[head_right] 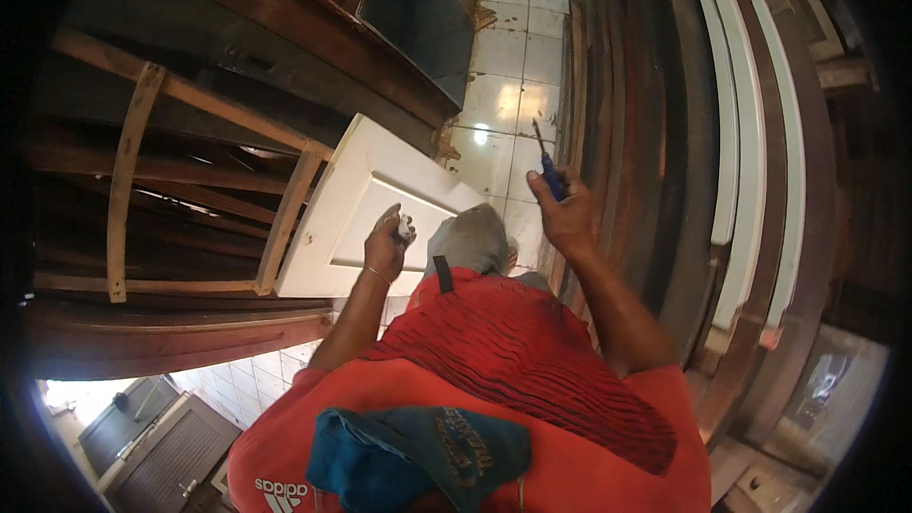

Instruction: The person removes a hinge from a white cabinet door and then uses a hammer to drive a nail into a wooden frame.

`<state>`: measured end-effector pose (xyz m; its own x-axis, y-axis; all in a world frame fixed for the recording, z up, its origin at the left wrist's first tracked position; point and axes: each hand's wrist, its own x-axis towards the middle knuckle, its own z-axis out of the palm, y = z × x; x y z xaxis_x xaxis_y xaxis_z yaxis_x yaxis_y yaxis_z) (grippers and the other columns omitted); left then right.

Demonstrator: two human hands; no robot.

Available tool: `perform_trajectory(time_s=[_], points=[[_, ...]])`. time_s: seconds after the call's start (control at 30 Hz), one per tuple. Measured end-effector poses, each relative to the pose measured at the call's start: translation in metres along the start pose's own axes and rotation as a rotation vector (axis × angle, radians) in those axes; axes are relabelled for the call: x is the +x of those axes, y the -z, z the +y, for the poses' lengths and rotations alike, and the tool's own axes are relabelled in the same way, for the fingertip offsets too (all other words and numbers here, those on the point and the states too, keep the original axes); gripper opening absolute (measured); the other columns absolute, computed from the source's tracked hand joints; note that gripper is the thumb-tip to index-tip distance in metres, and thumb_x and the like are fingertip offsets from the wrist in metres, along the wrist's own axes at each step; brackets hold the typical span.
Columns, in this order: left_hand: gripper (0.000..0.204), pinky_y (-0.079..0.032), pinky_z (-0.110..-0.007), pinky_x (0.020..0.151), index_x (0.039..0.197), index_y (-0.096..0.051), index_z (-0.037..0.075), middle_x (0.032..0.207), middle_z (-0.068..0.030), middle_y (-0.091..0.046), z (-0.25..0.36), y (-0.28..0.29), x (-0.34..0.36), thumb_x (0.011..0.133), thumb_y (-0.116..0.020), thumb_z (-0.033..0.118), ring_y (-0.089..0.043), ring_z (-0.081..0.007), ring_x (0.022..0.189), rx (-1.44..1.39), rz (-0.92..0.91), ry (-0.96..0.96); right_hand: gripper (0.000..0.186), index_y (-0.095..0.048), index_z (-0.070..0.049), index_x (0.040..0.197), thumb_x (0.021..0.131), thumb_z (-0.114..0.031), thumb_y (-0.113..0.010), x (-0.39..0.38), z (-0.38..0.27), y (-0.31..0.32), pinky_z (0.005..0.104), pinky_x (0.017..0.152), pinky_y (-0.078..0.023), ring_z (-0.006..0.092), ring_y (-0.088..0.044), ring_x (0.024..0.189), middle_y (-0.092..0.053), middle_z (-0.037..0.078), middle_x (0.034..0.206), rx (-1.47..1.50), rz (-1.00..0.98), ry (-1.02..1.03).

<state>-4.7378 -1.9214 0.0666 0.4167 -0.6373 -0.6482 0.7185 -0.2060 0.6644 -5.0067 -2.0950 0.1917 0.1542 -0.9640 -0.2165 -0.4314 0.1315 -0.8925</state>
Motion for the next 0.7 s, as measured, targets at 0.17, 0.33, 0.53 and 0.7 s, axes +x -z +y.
perform_trajectory(time_s=[0.17, 0.33, 0.53, 0.7], points=[[0.038, -0.054, -0.029, 0.081, 0.133, -0.058, 0.004, 0.101, -0.0037, -0.064, 0.058, -0.104, 0.078, 0.096, -0.062, 0.011, -0.062, -0.0131, 0.088, 0.01, -0.082, -0.048, 0.035, -0.065, -0.004, 0.094, 0.092, -0.039, -0.07, 0.09, -0.009, -0.027, 0.0253, 0.057, -0.044, 0.0072, -0.052, 0.062, -0.057, -0.002, 0.07, 0.164, -0.254, -0.008], [0.026, -0.05, -0.023, 0.07, 0.111, -0.071, 0.006, 0.094, 0.0008, -0.069, 0.108, -0.209, 0.19, 0.088, -0.075, 0.019, -0.062, -0.0096, 0.082, 0.154, -0.29, -0.041, 0.039, -0.065, -0.001, 0.101, 0.087, -0.036, -0.076, 0.231, -0.068, -0.045, 0.024, 0.055, -0.043, 0.0064, -0.052, 0.061, -0.058, -0.002, 0.073, 0.111, -0.341, 0.031], [0.032, -0.052, -0.026, 0.077, 0.116, -0.066, -0.003, 0.101, -0.0063, -0.069, 0.195, -0.346, 0.293, 0.092, -0.072, 0.018, -0.065, -0.0126, 0.086, 0.238, -0.488, -0.01, 0.034, -0.066, -0.001, 0.108, 0.088, -0.027, -0.076, 0.384, -0.126, -0.052, 0.0225, 0.048, -0.037, 0.0065, -0.05, 0.054, -0.06, 0.0, 0.074, 0.316, -0.353, -0.257], [0.035, -0.056, -0.03, 0.088, 0.121, -0.061, -0.008, 0.106, -0.0121, -0.068, 0.265, -0.415, 0.378, 0.094, -0.067, 0.013, -0.067, -0.018, 0.09, 0.113, -0.538, 0.098, 0.026, -0.065, -0.006, 0.102, 0.088, -0.025, -0.076, 0.5, -0.152, -0.065, 0.0224, 0.046, -0.038, 0.0079, -0.053, 0.054, -0.06, 0.0, 0.074, 0.501, -0.334, -0.365]])
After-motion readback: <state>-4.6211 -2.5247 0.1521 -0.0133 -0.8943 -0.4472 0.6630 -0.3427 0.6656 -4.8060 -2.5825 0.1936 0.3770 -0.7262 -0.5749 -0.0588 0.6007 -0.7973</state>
